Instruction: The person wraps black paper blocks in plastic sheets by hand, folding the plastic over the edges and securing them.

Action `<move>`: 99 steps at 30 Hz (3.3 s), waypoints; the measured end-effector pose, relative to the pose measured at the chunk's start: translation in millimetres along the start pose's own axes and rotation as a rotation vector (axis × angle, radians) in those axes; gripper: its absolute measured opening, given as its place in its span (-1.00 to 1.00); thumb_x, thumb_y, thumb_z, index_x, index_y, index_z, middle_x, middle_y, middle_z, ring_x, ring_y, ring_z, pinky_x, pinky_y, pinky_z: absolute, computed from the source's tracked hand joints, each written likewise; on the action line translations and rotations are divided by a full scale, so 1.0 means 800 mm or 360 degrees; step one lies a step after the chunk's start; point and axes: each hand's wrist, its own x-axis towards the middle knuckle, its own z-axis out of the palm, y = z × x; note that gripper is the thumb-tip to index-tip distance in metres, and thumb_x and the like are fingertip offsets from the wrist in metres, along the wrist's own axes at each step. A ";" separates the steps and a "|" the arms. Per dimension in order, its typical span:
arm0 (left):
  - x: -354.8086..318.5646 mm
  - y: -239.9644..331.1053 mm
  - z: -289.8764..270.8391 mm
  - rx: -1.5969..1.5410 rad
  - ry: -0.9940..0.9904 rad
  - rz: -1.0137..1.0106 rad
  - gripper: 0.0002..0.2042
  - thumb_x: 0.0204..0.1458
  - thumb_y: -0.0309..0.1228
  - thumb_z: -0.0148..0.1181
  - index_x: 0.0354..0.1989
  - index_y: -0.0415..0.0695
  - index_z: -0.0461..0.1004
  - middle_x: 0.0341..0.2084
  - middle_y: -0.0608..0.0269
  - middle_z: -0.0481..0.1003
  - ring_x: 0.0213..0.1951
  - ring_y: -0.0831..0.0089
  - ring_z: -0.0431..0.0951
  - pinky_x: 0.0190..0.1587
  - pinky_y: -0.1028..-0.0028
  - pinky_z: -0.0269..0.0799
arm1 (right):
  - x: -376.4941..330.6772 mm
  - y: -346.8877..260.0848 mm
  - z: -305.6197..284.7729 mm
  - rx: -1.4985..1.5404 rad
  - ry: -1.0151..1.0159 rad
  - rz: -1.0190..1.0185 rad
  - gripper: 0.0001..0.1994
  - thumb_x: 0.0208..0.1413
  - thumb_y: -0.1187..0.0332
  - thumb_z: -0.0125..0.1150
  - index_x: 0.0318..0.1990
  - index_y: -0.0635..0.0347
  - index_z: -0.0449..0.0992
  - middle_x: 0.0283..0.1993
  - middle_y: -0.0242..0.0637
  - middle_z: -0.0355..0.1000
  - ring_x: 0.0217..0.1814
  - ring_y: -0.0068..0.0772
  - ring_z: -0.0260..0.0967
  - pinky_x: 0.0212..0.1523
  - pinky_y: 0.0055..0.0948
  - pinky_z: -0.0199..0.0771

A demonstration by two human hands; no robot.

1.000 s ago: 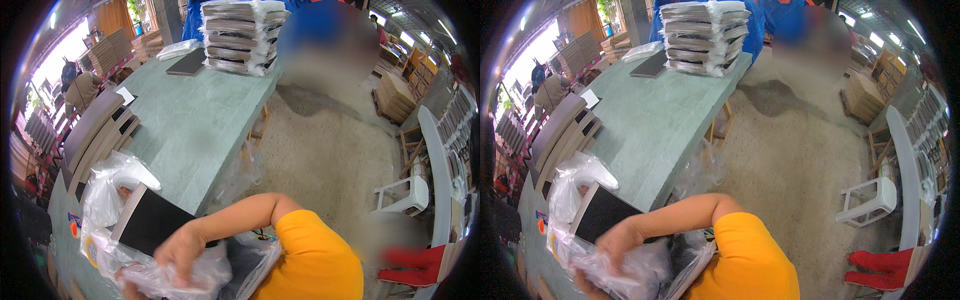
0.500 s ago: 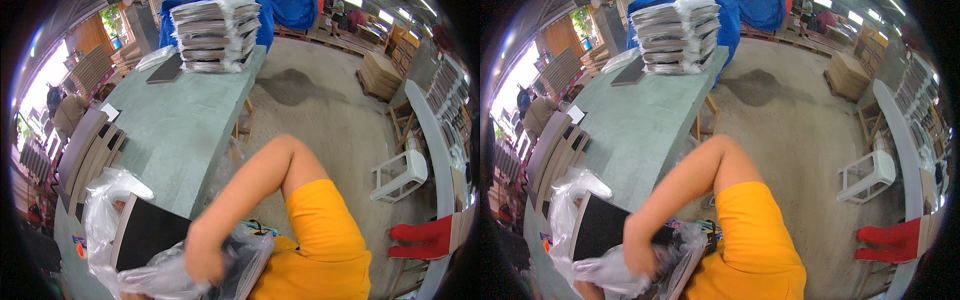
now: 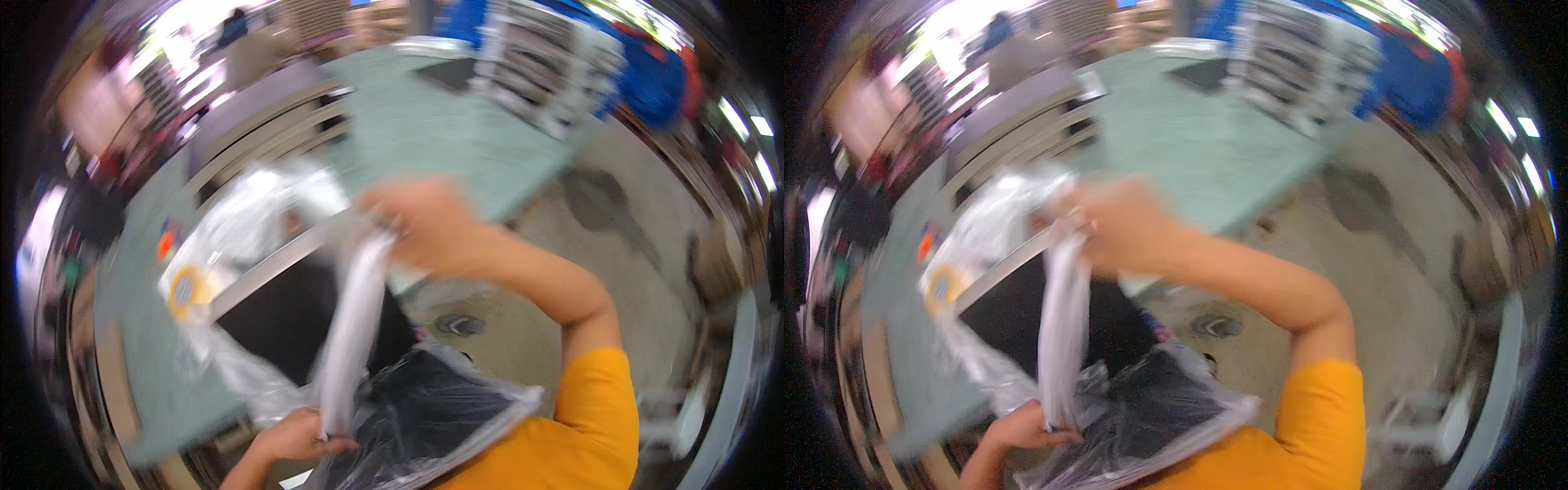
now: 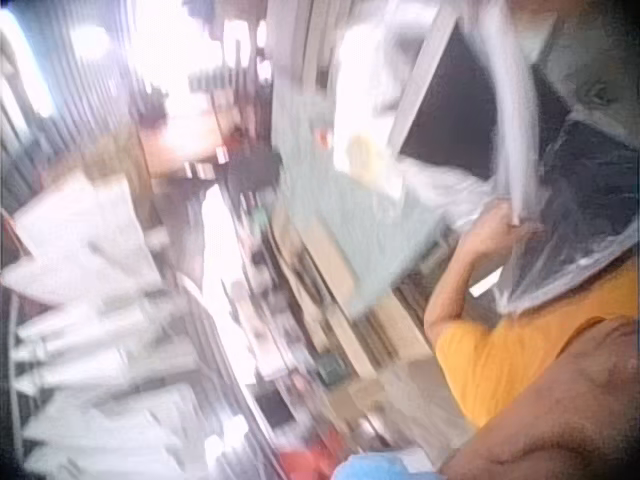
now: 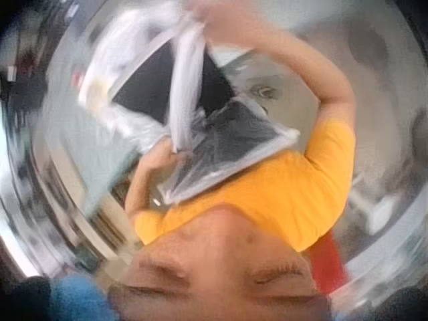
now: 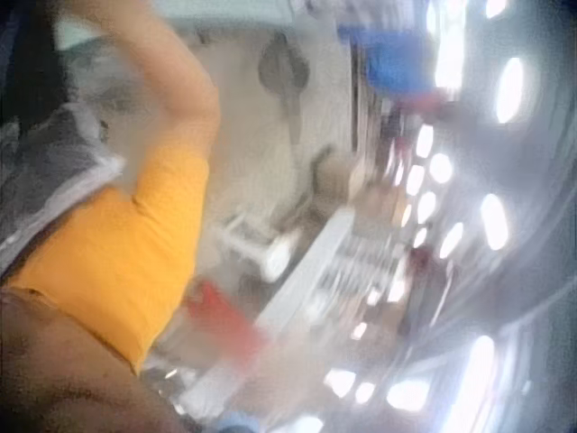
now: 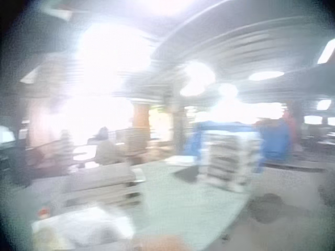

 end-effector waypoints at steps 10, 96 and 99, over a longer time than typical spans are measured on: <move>-0.052 -0.088 -0.034 0.0499 0.2227 -0.0875 -0.48 -0.25 -0.66 -0.02 0.00 -0.04 0.22 -0.16 0.06 0.27 -0.23 0.16 0.37 -0.19 0.35 0.31 | -0.040 0.004 0.101 -0.0359 -0.0020 -0.0209 -0.50 -0.38 0.60 -0.03 -0.10 0.15 0.34 -0.01 -0.20 0.20 0.07 -0.13 0.10 0.03 -0.21 0.12; 0.004 -0.010 -0.006 -0.0816 0.1453 -0.0398 -0.77 -0.25 -0.39 0.27 -0.64 -0.24 0.34 -0.74 0.28 0.31 -0.63 0.60 0.23 -0.55 0.57 0.18 | -0.081 0.007 0.142 0.2044 -0.0622 0.0988 -0.68 -0.01 0.18 0.08 -0.52 0.32 0.41 -0.65 -0.36 0.29 -0.59 -0.55 0.16 -0.55 -0.55 0.19; 0.030 0.012 -0.009 -0.0437 0.1306 -0.0123 -0.71 -0.29 -0.31 0.31 -0.60 -0.26 0.35 -0.69 0.20 0.35 -0.64 0.47 0.28 -0.55 0.52 0.22 | -0.071 -0.019 0.151 0.1797 -0.0950 0.0756 -0.75 0.01 0.27 0.06 -0.45 0.35 0.43 -0.56 -0.35 0.34 -0.52 -0.58 0.21 -0.47 -0.56 0.23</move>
